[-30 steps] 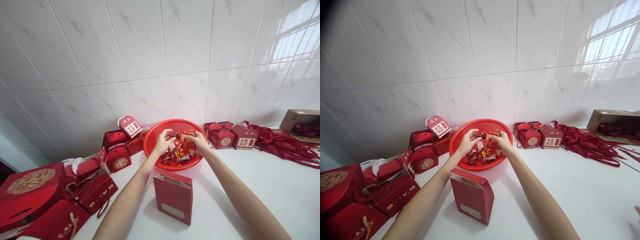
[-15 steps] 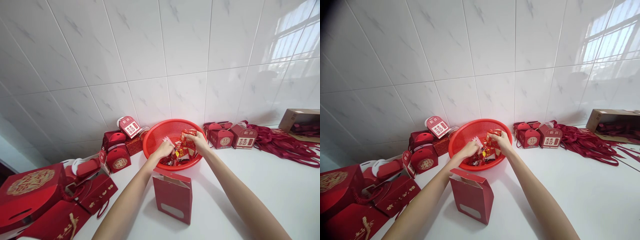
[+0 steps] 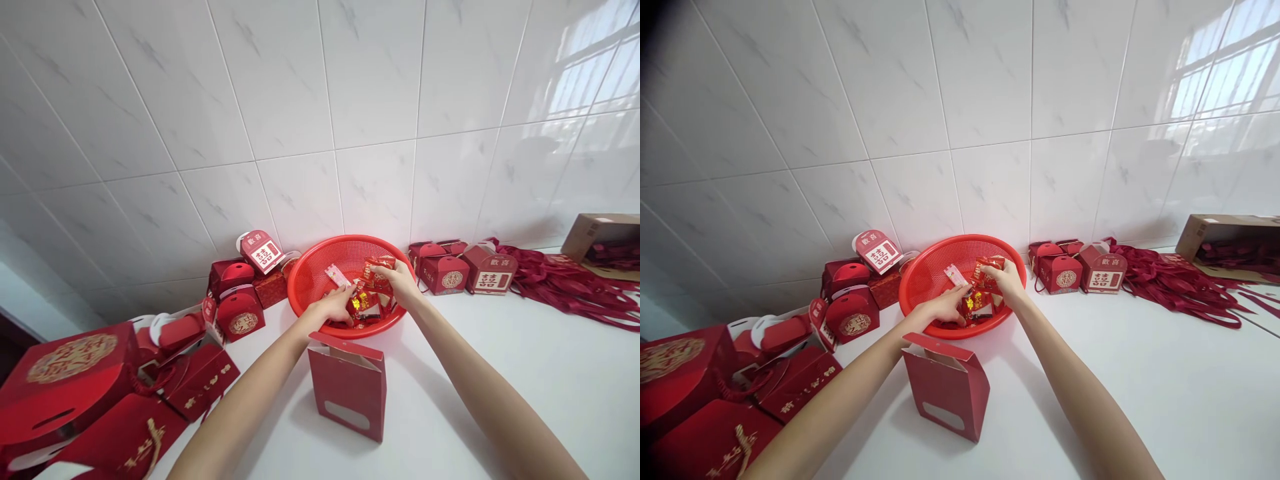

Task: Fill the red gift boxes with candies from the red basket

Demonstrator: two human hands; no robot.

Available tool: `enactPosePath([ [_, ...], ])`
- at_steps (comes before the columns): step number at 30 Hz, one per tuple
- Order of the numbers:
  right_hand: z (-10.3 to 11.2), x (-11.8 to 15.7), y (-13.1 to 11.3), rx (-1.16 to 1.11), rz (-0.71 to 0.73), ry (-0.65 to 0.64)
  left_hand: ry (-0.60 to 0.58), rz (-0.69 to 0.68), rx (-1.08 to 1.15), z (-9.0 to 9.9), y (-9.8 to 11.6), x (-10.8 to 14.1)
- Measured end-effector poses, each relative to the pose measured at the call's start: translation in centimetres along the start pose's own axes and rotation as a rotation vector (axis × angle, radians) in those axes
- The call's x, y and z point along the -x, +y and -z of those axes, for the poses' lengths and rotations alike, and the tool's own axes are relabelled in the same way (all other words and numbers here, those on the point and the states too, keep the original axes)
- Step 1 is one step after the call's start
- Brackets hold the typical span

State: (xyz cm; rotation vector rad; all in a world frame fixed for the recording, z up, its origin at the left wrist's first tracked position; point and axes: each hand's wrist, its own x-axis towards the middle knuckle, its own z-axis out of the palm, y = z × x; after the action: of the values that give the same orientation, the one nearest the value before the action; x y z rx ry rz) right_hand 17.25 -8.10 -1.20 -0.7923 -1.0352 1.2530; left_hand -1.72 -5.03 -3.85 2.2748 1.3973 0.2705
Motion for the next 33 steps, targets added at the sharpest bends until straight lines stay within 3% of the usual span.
enactPosePath([
  [8,-0.1,0.1,0.0,-0.025,-0.014,0.038,-0.009,-0.029,0.108,0.4,1.2,0.3],
  [11,0.1,-0.1,0.2,-0.013,0.023,0.064,0.207,-0.055,0.149,0.7,1.7,0.5],
  [14,0.2,-0.3,0.4,-0.013,0.056,0.086,0.456,0.078,0.135,1.2,1.8,0.4],
  [16,0.2,-0.4,0.4,-0.021,0.061,0.085,0.523,0.142,0.057,1.4,1.7,0.4],
  [18,0.1,-0.4,0.4,-0.026,0.061,0.073,0.460,0.132,-0.053,1.5,1.8,0.6],
  [19,0.1,-0.4,0.4,-0.029,0.055,0.065,0.375,0.101,-0.091,1.5,2.0,0.7],
  [23,0.2,-0.4,0.5,-0.028,0.024,0.069,-0.147,-0.031,-0.026,1.2,3.4,1.5],
  [25,0.3,-0.5,0.6,-0.014,0.036,0.090,-0.309,-0.056,0.000,1.0,4.0,2.0],
  [28,0.5,-0.6,0.8,0.008,0.055,0.110,-0.336,-0.137,-0.007,0.5,4.4,2.4],
  [33,0.2,-0.3,0.6,0.026,0.056,0.096,-0.195,-0.103,-0.109,-0.2,3.7,2.5],
])
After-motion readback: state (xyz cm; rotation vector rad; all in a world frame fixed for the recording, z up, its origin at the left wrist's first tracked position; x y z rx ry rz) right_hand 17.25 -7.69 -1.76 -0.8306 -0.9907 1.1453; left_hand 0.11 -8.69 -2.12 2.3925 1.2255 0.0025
